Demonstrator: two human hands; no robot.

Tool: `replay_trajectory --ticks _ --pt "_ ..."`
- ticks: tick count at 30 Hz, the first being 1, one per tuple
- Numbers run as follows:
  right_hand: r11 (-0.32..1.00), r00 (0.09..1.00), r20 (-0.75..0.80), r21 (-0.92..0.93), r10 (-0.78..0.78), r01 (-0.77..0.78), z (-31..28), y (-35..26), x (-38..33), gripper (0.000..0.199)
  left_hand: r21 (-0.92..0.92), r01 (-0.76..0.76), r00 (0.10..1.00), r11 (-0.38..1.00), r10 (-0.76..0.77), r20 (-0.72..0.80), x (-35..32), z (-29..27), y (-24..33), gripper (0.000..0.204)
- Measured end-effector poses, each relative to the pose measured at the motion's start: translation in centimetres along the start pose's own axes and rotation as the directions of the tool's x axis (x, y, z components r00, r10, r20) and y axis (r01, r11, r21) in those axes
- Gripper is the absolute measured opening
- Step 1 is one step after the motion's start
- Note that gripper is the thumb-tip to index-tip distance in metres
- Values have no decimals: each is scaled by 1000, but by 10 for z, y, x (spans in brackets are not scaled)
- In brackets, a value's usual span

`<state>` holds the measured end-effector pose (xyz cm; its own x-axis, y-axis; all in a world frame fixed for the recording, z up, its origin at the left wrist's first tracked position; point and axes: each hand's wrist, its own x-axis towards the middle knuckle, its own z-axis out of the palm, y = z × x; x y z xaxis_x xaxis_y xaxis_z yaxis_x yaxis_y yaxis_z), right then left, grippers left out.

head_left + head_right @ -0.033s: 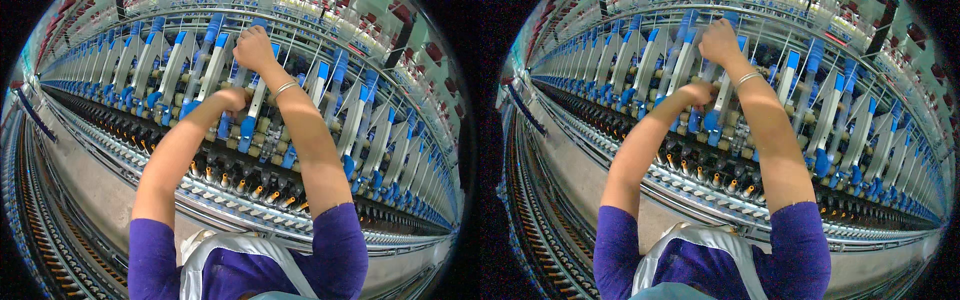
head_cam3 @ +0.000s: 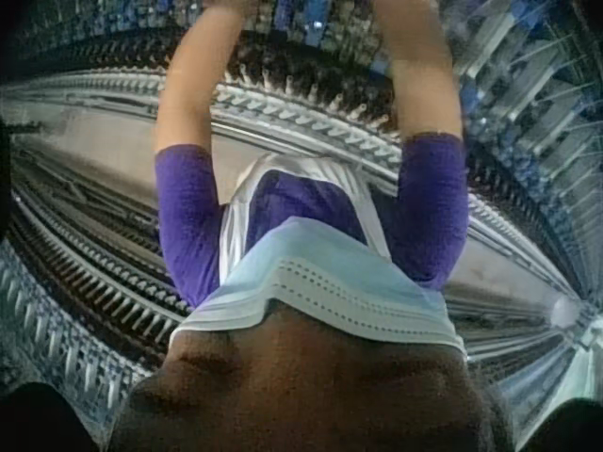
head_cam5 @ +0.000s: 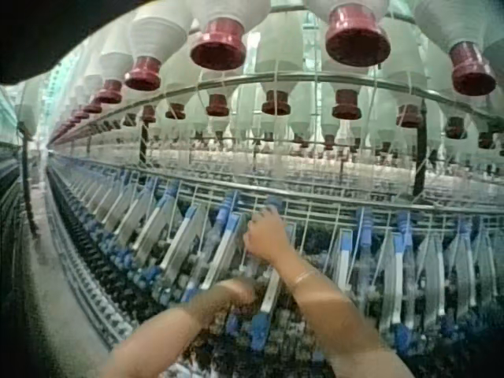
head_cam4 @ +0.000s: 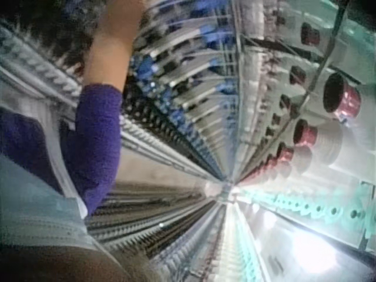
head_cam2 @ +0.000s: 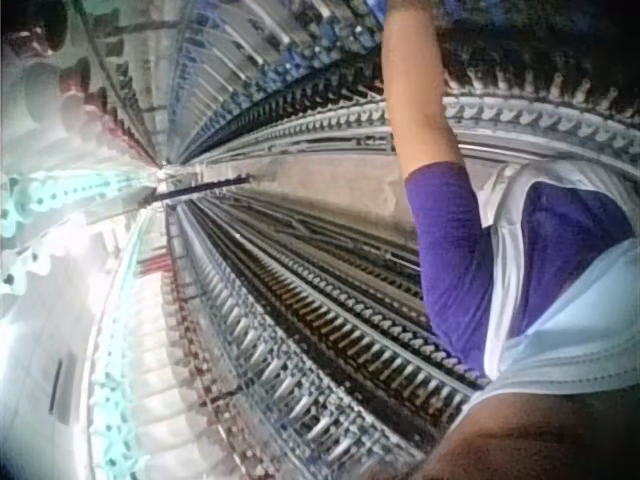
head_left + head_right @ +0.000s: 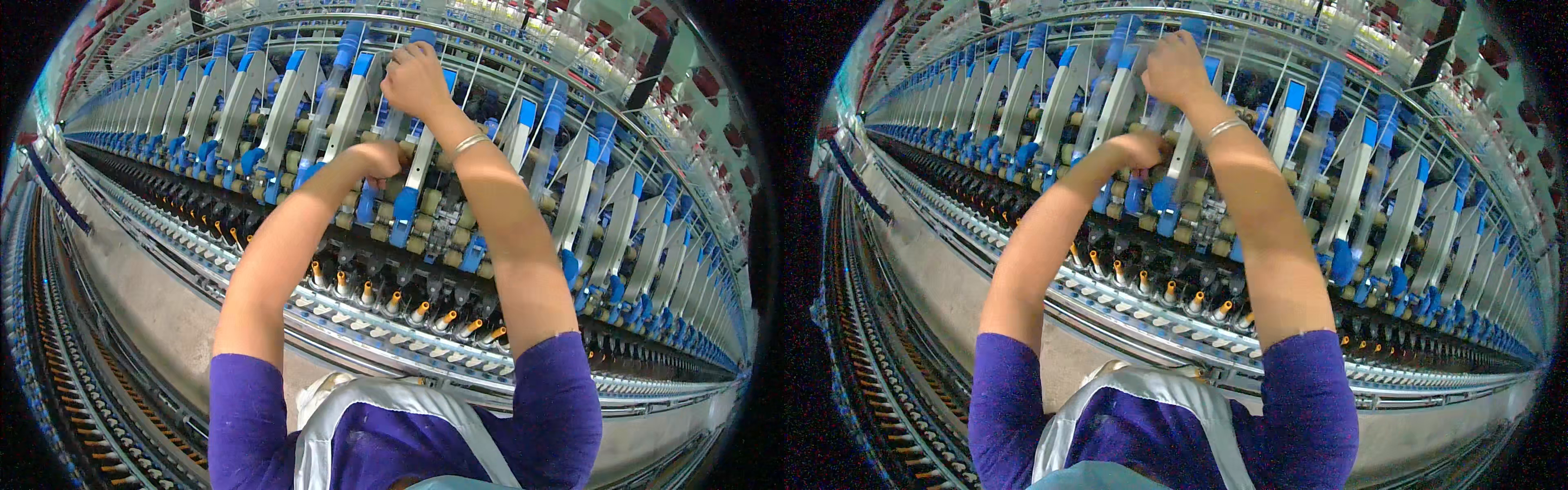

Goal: The person operates a textile machine by inserting small yellow and white cylindrical objects into slots along the machine's frame. They then handle large white spools of thread, placing them onto the machine and adjusting the thread path through guides. The person repeats these actions across multiple stations.

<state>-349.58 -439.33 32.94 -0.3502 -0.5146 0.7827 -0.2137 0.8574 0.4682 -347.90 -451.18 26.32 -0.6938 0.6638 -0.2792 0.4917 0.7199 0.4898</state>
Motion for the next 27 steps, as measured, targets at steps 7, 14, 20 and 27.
replay_trajectory --ticks 7,14,20,27 --pt "962 969 -98 177 229 -209 -81 -12 -63 18 8 -94 988 996 92 124 15 4 -21 45" --pt "897 772 491 -44 403 -440 -124 -43 -136 15 83 -126 986 989 115 120 8 8 -19 37" --pt "854 762 391 -310 516 -419 -126 -69 -154 27 163 -128 987 978 110 118 7 -5 -4 28" --pt "838 759 356 -257 546 -482 -124 -68 -152 30 97 -108 987 989 96 128 16 -1 -12 27"
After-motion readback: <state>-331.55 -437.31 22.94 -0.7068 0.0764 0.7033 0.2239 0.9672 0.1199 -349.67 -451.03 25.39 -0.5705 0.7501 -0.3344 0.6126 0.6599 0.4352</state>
